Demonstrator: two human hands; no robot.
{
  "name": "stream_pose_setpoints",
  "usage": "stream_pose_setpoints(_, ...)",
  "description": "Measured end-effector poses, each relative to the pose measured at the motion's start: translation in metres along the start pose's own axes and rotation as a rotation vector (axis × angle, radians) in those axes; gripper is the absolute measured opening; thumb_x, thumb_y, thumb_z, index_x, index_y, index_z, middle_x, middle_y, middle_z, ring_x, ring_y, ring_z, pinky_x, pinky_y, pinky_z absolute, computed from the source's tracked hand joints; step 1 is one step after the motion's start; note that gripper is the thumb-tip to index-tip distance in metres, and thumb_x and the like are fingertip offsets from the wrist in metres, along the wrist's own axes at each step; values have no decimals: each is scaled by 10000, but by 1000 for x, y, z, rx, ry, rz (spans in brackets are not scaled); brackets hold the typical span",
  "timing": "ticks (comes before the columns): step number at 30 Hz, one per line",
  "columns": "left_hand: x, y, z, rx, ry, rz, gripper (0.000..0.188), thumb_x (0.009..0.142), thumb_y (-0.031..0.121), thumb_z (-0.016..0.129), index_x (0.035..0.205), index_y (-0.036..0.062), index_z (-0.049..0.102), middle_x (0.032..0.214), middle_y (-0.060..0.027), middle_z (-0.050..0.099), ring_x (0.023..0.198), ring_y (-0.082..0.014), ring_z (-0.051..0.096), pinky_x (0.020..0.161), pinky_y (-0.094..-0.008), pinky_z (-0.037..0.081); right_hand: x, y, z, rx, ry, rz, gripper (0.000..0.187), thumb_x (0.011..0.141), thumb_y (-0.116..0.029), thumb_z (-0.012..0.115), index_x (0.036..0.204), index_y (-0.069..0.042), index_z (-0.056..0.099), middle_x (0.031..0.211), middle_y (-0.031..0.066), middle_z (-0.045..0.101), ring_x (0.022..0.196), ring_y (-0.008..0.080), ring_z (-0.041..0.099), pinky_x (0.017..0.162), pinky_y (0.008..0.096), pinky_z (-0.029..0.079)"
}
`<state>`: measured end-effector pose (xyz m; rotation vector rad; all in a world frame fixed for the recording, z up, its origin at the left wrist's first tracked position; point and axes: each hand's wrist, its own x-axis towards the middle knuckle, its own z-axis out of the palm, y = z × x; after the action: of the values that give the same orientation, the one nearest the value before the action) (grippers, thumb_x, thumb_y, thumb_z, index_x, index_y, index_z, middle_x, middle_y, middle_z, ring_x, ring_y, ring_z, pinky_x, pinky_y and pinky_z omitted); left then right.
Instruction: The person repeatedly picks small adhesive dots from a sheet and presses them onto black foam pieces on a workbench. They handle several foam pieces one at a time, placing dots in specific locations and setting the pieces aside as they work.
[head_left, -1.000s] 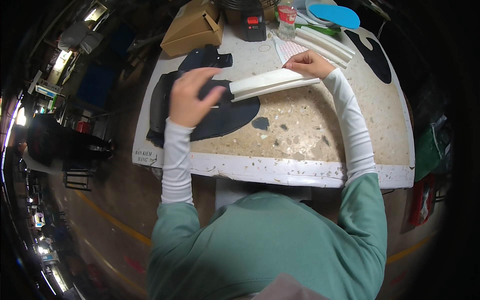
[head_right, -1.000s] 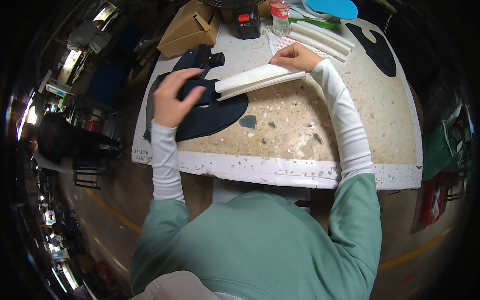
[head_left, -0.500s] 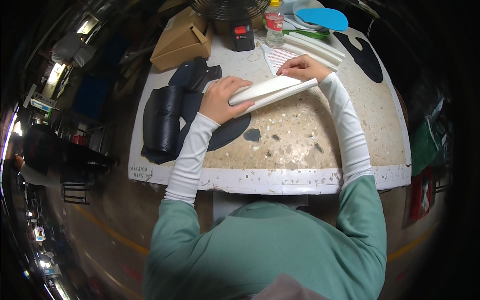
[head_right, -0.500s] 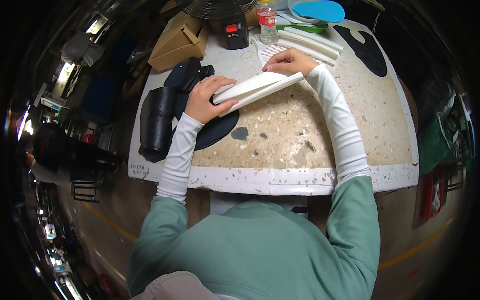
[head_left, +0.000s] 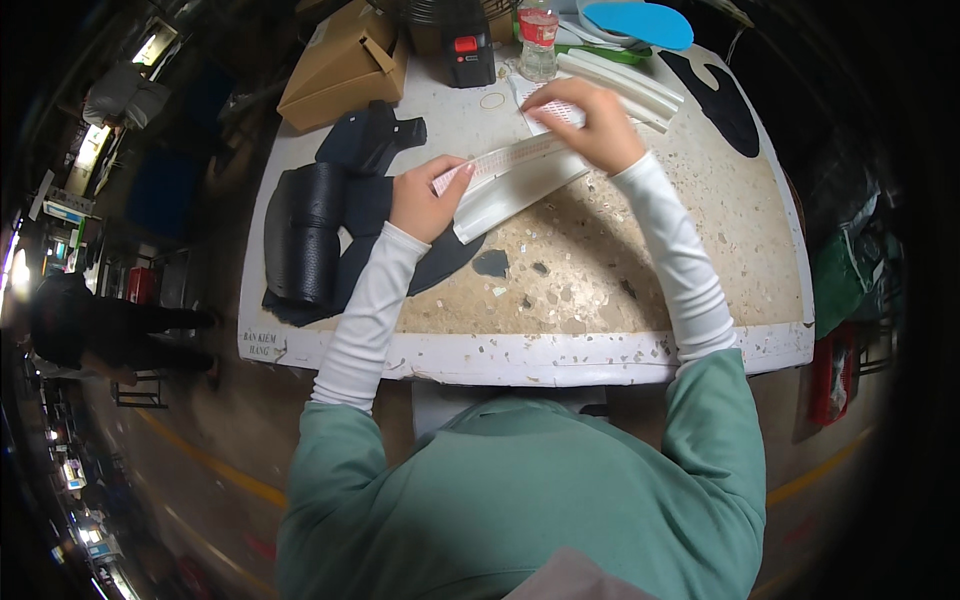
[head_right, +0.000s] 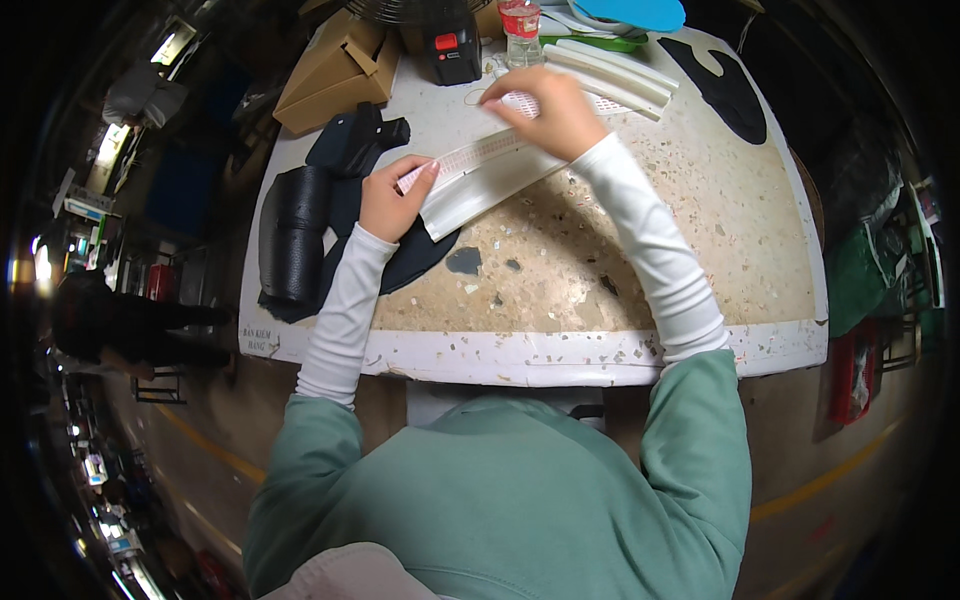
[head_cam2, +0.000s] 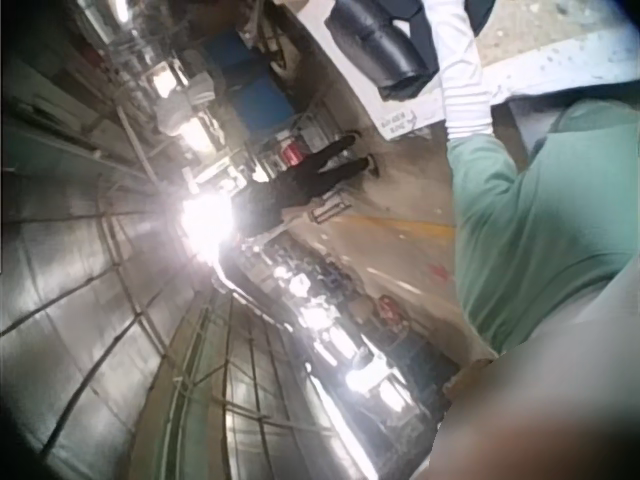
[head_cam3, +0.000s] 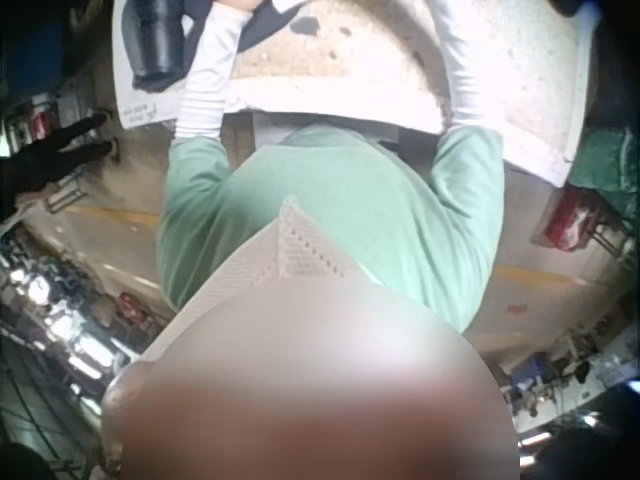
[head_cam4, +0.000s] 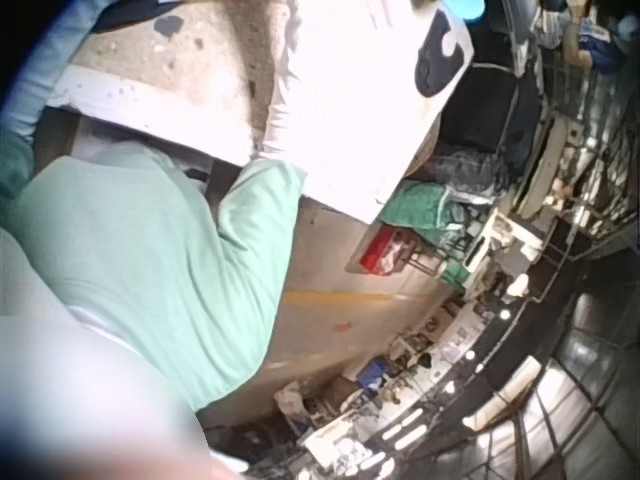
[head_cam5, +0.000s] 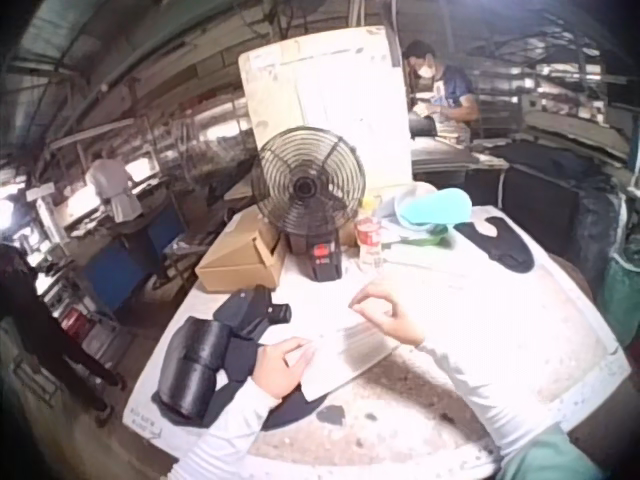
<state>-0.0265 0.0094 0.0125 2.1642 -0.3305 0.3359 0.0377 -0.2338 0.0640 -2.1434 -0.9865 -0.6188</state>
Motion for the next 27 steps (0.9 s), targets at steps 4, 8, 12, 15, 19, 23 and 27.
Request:
stream_pose_setpoints(4, 1, -5, -5, -412, -68, -96, 232, 913, 205, 620, 940, -18, 676, 801, 1, 651, 741, -37, 557, 663, -199, 461, -2, -21, 29, 61, -109, -7, 140, 836, -185, 661, 902, -70, 706, 790, 97, 692, 738, 249, 661, 763, 328, 502)
stream_pose_setpoints(8, -2, -5, -8, -498, -169, -86, 215, 876, 121, 664, 1024, -34, 652, 936, -54, 663, 825, -65, 593, 746, -192, 474, -7, -27, 34, 297, -154, 164, 130, 834, -169, 665, 907, -68, 705, 692, 92, 682, 615, 212, 661, 638, 291, 512)
stream_pose_setpoints(12, -3, -2, -9, -571, -217, -211, 243, 834, 119, 708, 1015, -35, 658, 954, -71, 673, 860, -91, 619, 780, -221, 496, -8, -27, 37, 322, -156, 111, 129, 834, -162, 667, 907, -62, 702, 712, 97, 686, 620, 192, 665, 570, 266, 501)
stream_pose_setpoints(15, -4, -2, -9, -531, -234, -147, 255, 827, 126, 720, 1013, -37, 659, 942, -70, 674, 848, -89, 621, 769, -215, 498, -10, -27, 44, 336, -153, 78, 127, 823, -158, 676, 900, -60, 700, 706, 96, 680, 609, 206, 658, 577, 272, 502)
stream_pose_setpoints(19, -4, -6, -10, -532, -289, -240, 257, 821, 143, 730, 1000, -31, 664, 913, -54, 676, 829, -83, 620, 759, -216, 499, -14, -29, 50, 283, -153, 1, 123, 791, -156, 689, 876, -68, 694, 706, 88, 669, 624, 229, 645, 601, 303, 500)
stream_pose_setpoints(23, -3, -9, -11, -527, -298, -263, 255, 828, 171, 724, 983, -24, 669, 887, -33, 677, 807, -68, 605, 739, -214, 485, -14, -31, 53, 222, -124, -106, 122, 762, -157, 698, 860, -84, 689, 709, 75, 658, 646, 239, 630, 640, 332, 489)
stream_pose_setpoints(27, -5, -10, -13, -456, -321, -188, 252, 839, 200, 708, 973, -11, 679, 871, -17, 677, 790, -50, 583, 722, -207, 463, -15, -33, 56, 216, -128, -67, 128, 761, -165, 700, 866, -93, 686, 713, 61, 653, 671, 241, 622, 656, 339, 478)
